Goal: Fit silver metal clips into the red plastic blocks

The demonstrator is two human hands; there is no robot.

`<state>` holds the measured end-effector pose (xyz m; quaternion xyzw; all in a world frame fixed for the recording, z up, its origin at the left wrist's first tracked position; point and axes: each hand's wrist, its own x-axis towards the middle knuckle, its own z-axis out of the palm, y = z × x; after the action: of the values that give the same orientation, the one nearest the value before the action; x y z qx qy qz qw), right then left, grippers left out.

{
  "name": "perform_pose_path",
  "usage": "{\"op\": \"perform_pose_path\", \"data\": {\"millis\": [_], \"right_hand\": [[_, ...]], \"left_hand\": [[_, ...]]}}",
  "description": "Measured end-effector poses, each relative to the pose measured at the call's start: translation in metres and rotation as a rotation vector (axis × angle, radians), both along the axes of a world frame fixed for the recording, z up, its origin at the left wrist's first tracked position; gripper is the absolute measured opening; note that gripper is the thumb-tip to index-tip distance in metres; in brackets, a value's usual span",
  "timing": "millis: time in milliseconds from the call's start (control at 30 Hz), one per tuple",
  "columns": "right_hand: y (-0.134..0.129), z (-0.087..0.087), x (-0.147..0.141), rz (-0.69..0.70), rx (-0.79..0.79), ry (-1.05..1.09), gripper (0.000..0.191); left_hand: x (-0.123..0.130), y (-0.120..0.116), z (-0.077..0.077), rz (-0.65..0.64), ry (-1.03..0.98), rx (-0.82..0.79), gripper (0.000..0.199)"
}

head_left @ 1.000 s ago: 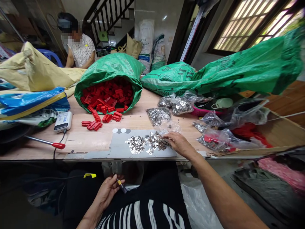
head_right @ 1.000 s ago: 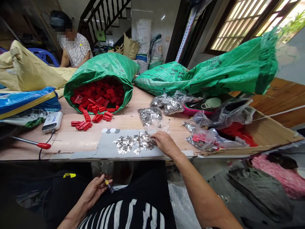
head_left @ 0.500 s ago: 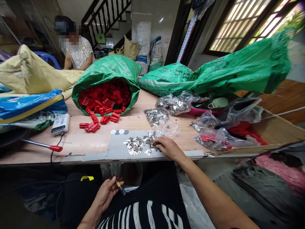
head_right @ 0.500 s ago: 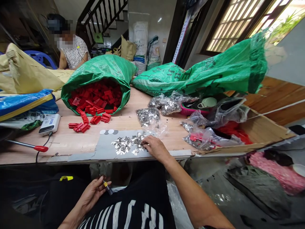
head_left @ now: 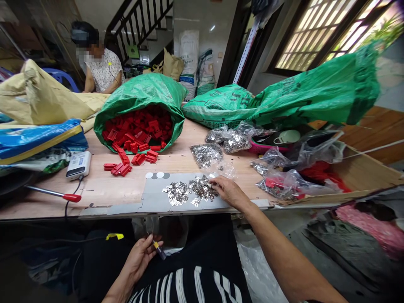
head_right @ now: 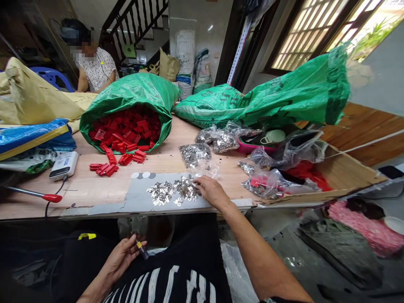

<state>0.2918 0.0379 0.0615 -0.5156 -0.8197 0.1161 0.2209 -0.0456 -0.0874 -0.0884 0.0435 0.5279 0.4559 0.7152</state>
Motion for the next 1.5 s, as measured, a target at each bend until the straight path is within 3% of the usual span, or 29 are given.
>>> {"op": "perform_pose_path", "data": {"millis": [400, 567, 700, 933, 1133, 1500], "right_hand": [[0.032, -0.014, 0.036, -0.14, -0.046, 0.029, 0.032], [0.045, -0.022, 0.037, -0.162, -0.04, 0.04, 0.033], [0.055, -0.018, 0.035, -0.167, -0.033, 0.057, 0.037], [0.029, -0.006, 0.045, -0.104, -0.065, 0.07, 0.028], [0.003, -0.01, 0.041, -0.002, -0.136, 0.067, 0.039], [0.02, -0.017, 0.018, -0.052, -0.091, 0.059, 0.018]], "left_hand": [[-0.001, 0.0, -0.004, 0.003, -0.009, -0.021, 0.018], [-0.001, 0.001, -0.008, -0.002, -0.009, -0.027, 0.012], [-0.001, 0.0, -0.006, 0.0, -0.007, -0.02, 0.011], [-0.001, 0.0, -0.003, -0.002, 0.0, -0.019, 0.01], [0.0, 0.0, -0.005, -0.024, -0.007, -0.009, 0.012], [-0.002, -0.001, -0.004, -0.012, 0.008, -0.019, 0.011]]}}
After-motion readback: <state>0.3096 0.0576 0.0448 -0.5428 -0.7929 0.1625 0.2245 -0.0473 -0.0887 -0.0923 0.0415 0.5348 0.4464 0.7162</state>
